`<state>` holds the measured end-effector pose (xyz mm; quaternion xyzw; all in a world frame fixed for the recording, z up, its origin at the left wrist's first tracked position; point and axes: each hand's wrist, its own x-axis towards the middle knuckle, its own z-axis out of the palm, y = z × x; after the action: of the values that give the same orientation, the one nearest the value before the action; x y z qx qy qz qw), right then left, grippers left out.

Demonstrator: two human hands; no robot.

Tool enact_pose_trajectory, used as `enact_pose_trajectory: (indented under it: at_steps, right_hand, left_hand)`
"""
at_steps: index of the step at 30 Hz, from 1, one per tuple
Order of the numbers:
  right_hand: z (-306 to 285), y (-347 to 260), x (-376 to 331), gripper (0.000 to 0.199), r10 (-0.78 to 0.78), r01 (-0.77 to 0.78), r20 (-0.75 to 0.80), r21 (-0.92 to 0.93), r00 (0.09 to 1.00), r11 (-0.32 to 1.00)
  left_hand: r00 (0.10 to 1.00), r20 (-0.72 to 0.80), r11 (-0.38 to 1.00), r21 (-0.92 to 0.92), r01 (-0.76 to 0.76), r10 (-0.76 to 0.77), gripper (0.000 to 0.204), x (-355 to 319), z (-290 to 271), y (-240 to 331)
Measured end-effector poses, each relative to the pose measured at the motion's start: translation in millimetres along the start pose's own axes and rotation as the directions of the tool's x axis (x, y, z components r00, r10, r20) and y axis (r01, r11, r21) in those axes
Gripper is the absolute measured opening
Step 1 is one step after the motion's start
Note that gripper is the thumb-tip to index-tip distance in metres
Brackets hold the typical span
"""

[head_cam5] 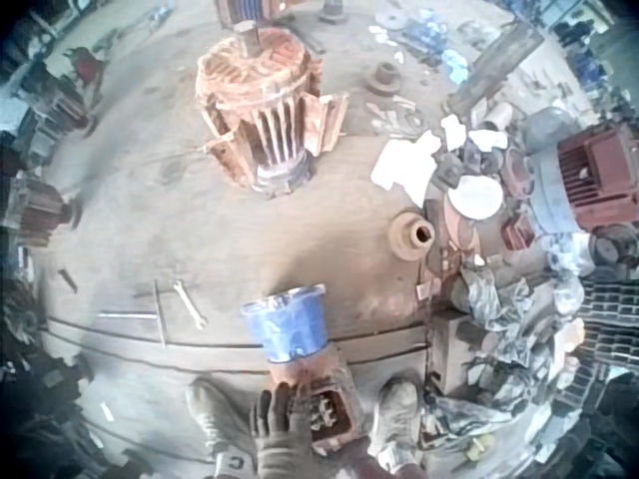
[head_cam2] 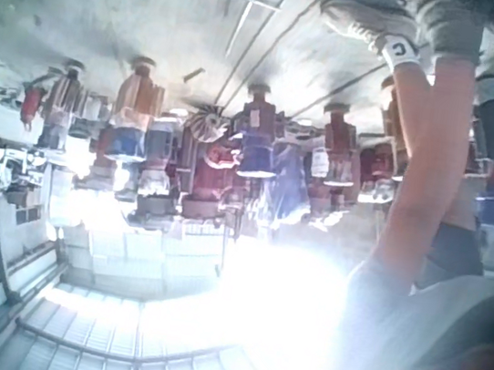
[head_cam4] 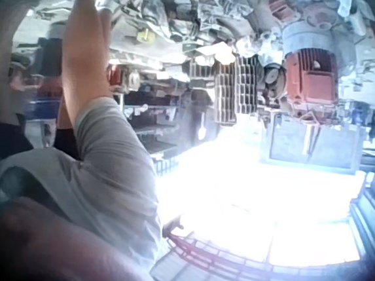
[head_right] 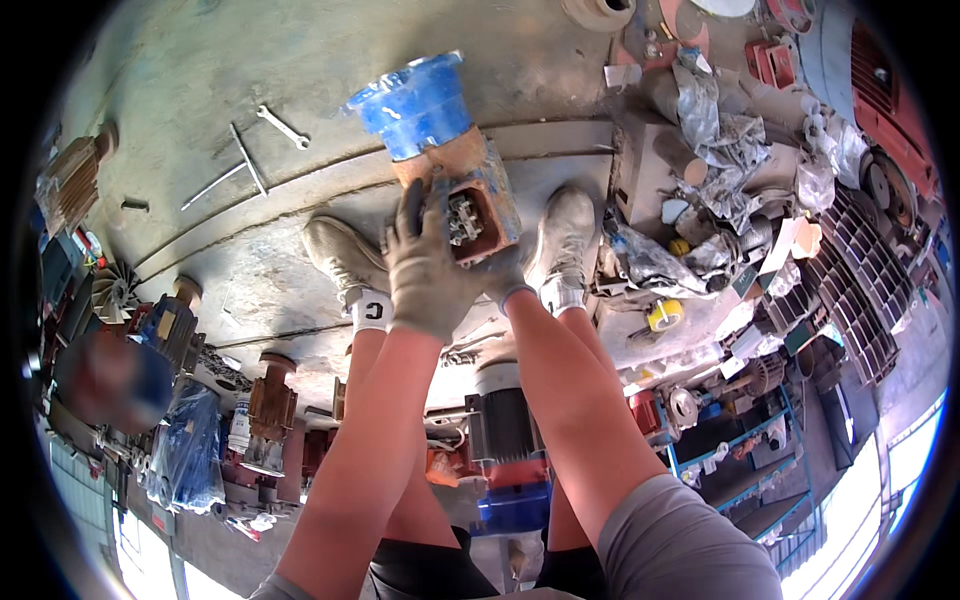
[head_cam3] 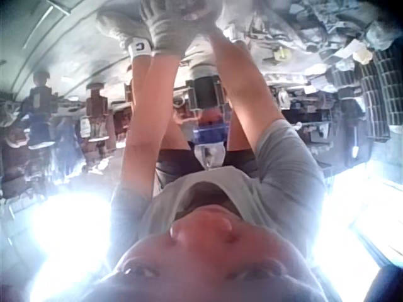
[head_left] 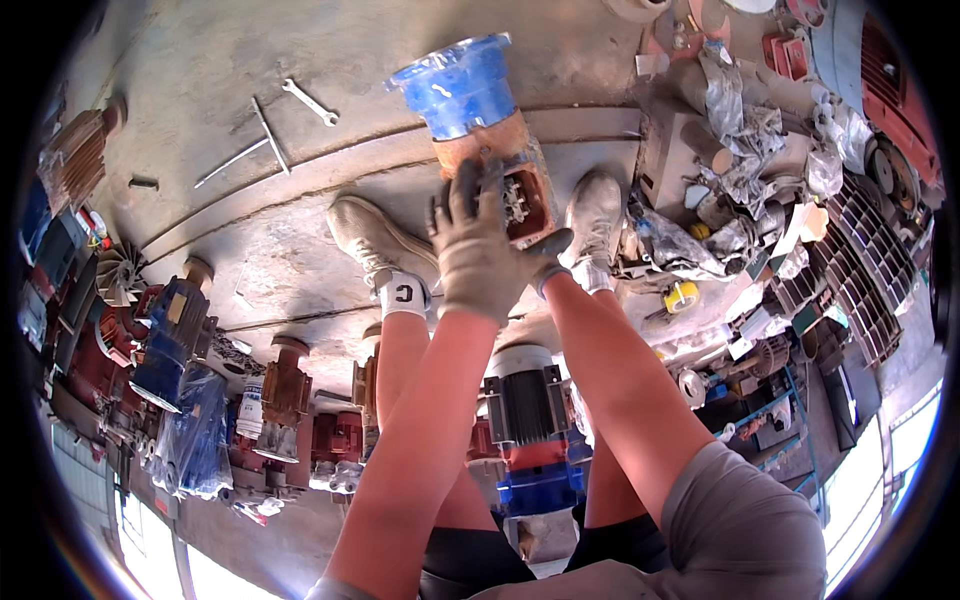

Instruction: The person sits on the floor of a workshop and disassembles electric motor components. They use a hammer and a metal bar to separate the fan housing from the motor casing, then remove the fan blade and other parts by hand.

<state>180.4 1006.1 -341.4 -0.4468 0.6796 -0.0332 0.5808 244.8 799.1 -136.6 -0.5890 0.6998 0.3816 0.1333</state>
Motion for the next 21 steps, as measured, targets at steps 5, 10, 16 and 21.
enact_pose_trajectory:
  at_steps: [5, 10, 16, 21]
  right_hand:
    - [-29, -14, -33, 0.043, -0.040, 0.057, 0.055, -0.357, 0.998, 0.932]
    - [-60, -57, -117, 0.038, 0.107, -0.028, 0.249, -0.300, 0.963, 0.954]
    - [-88, -120, -173, 0.047, 0.635, -0.673, 0.373, 0.664, 0.676, 0.325]
    - [-147, -166, -161, 0.037, 0.393, -0.451, 0.323, 0.843, 0.861, 0.295]
  left_hand:
    - [0.951, 0.002, 0.949, -0.064, 0.310, -0.310, 0.128, 23, 3, 25]
    - [0.935, 0.168, 0.929, -0.152, 0.339, -0.314, 0.128, 18, -48, 42]
    - [0.942, 0.308, 0.980, -0.103, 0.169, -0.131, 0.109, 25, -81, 63]
    - [0.997, 0.068, 0.985, -0.170, -0.010, 0.022, 0.068, 75, -104, 67]
